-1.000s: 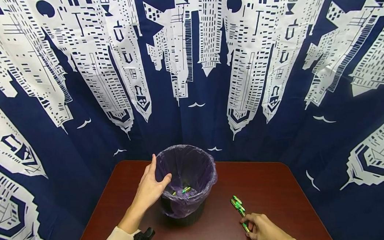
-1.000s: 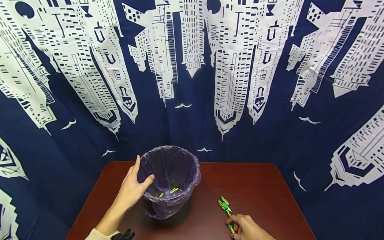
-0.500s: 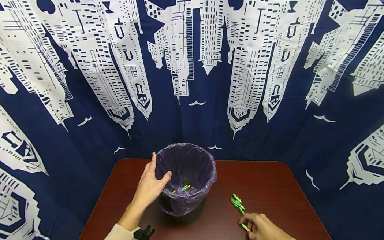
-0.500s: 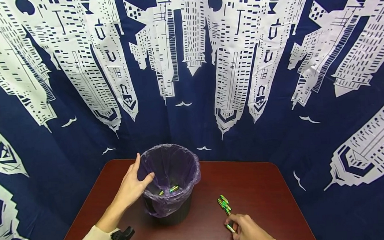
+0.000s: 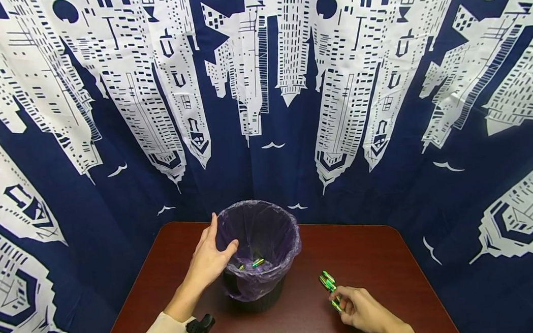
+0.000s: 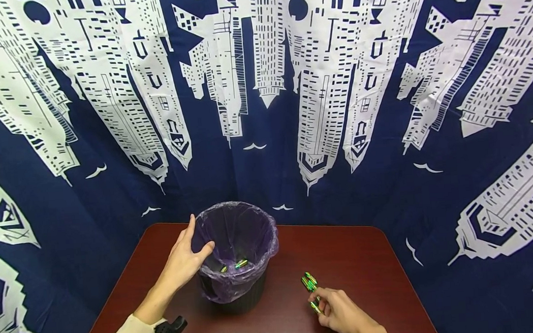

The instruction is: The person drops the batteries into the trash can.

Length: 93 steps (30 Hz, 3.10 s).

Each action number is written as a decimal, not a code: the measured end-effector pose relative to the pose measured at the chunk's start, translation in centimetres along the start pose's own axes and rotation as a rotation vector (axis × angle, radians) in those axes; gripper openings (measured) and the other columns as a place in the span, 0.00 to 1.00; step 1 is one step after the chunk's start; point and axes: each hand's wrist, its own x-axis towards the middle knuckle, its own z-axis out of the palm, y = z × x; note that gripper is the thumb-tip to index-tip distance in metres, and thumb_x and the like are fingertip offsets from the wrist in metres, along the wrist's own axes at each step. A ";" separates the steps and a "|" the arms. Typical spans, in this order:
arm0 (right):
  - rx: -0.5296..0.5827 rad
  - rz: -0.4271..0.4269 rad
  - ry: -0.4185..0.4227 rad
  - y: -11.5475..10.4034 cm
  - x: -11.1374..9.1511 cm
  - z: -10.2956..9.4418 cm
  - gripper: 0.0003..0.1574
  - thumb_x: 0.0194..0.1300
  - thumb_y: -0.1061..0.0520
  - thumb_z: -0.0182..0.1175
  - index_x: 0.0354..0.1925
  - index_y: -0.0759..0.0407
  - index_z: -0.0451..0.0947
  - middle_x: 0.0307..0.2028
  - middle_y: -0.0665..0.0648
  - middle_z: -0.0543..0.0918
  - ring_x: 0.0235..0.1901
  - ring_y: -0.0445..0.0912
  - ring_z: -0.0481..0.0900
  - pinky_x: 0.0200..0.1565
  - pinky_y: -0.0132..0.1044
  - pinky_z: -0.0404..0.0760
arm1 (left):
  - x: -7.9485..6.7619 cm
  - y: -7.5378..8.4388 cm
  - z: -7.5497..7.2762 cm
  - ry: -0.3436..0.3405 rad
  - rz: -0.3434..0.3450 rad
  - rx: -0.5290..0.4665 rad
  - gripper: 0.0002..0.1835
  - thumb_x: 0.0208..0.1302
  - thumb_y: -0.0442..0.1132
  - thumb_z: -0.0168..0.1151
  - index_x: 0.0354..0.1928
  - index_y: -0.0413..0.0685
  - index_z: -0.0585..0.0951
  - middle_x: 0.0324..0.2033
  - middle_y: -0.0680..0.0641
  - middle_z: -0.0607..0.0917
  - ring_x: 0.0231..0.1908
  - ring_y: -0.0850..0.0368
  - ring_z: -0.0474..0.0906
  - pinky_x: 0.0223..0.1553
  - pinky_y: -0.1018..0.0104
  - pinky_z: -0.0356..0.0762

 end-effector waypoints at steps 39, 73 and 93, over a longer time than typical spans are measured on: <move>-0.304 -0.232 0.289 -12.1 13.3 -11.5 0.27 0.70 0.72 0.72 0.63 0.56 0.87 0.35 0.45 0.87 0.32 0.32 0.82 0.37 0.32 0.89 | 0.4 0.5 0.3 0.024 0.021 0.030 0.58 0.77 0.58 0.70 0.97 0.52 0.49 0.90 0.31 0.66 0.83 0.21 0.73 0.79 0.16 0.71; -0.418 -0.321 0.118 -20.0 23.0 -11.2 0.16 0.74 0.65 0.74 0.59 0.59 0.92 0.41 0.52 0.90 0.39 0.44 0.86 0.45 0.37 0.89 | 0.1 0.1 0.2 0.026 -0.002 0.025 0.58 0.78 0.56 0.70 0.97 0.53 0.49 0.89 0.32 0.67 0.83 0.22 0.73 0.80 0.17 0.72; -0.437 -0.292 0.149 -18.3 21.9 -9.9 0.15 0.80 0.62 0.72 0.60 0.58 0.93 0.47 0.52 0.93 0.44 0.44 0.90 0.49 0.43 0.93 | 0.1 -0.1 0.4 0.008 -0.002 0.009 0.58 0.77 0.58 0.69 0.98 0.55 0.48 0.90 0.32 0.66 0.84 0.22 0.72 0.81 0.17 0.71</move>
